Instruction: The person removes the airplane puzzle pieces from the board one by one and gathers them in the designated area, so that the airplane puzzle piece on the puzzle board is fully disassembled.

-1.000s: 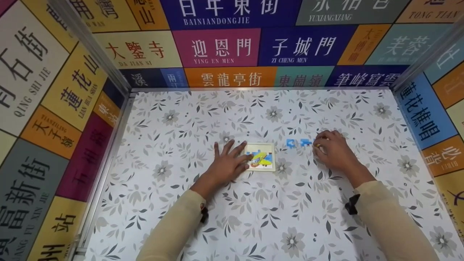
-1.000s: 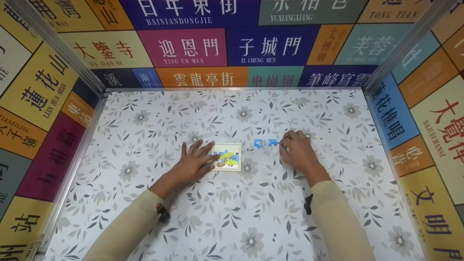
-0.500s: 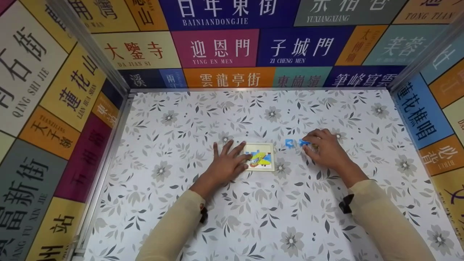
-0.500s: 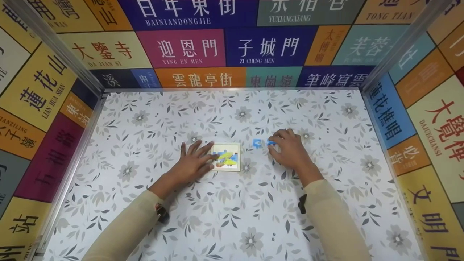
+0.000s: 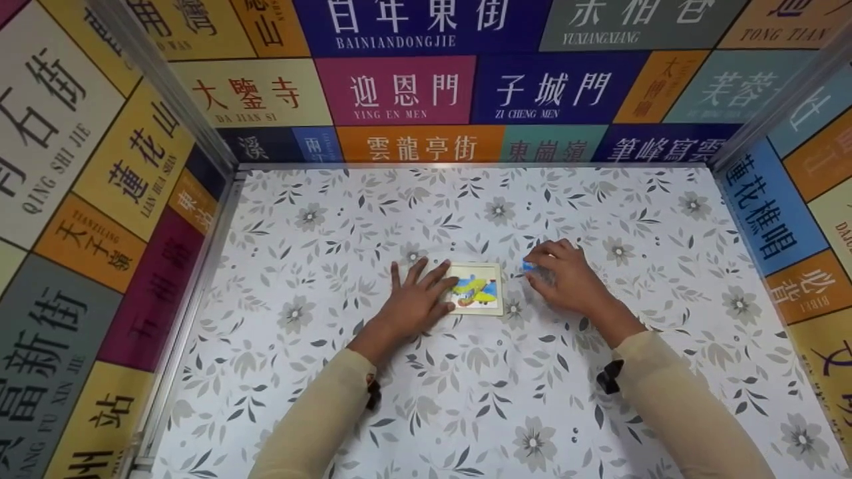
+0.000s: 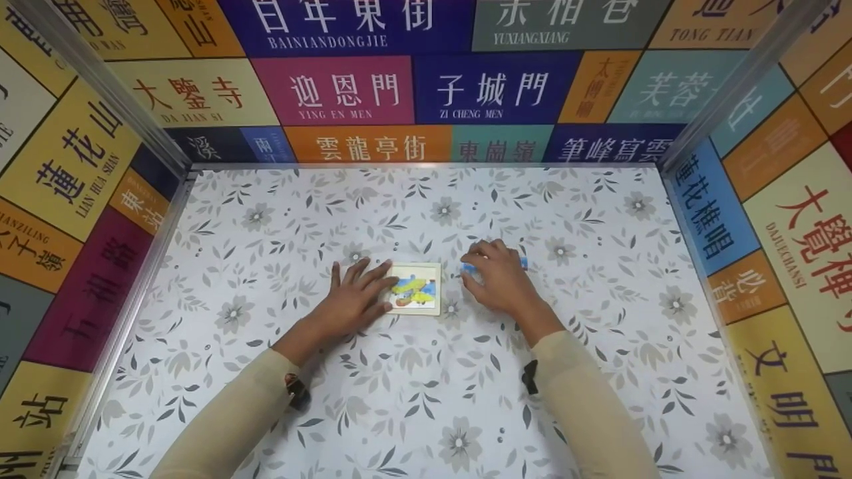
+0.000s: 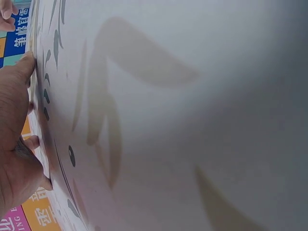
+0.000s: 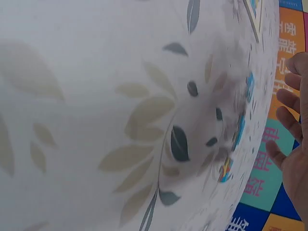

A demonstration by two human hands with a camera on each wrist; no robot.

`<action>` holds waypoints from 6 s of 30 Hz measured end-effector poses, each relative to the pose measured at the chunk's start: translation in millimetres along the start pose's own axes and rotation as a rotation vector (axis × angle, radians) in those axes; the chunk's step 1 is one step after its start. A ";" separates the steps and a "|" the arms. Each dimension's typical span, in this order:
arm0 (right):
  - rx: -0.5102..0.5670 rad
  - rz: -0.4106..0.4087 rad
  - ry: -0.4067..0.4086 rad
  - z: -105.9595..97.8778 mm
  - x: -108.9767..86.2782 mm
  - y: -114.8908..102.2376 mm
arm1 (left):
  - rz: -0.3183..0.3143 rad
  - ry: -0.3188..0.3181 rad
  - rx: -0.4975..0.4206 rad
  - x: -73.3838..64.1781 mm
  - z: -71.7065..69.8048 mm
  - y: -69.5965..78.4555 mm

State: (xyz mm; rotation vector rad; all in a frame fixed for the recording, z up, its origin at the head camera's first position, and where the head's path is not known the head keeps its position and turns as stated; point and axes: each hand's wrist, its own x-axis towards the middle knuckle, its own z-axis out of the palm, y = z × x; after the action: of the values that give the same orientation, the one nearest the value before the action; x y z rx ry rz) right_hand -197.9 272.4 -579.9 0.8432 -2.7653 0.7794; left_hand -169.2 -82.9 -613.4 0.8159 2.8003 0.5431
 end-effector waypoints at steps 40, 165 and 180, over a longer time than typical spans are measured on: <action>0.005 -0.046 -0.260 62.7 36.4 -80.6 | -0.020 -0.004 0.015 4.6 0.9 -2.4; -0.056 -0.015 -0.049 9.1 -34.7 -4.9 | 0.037 -0.027 -0.113 3.0 0.6 3.3; -0.043 -0.009 -0.047 8.7 -40.4 3.4 | 0.056 -0.014 -0.104 4.0 -0.9 2.4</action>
State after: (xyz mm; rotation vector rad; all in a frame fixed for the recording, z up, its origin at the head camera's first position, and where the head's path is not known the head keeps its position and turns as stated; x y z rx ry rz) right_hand -166.1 289.6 -600.2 0.8772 -2.8064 0.7043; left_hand -171.6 -79.2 -611.9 0.8747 2.7175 0.6831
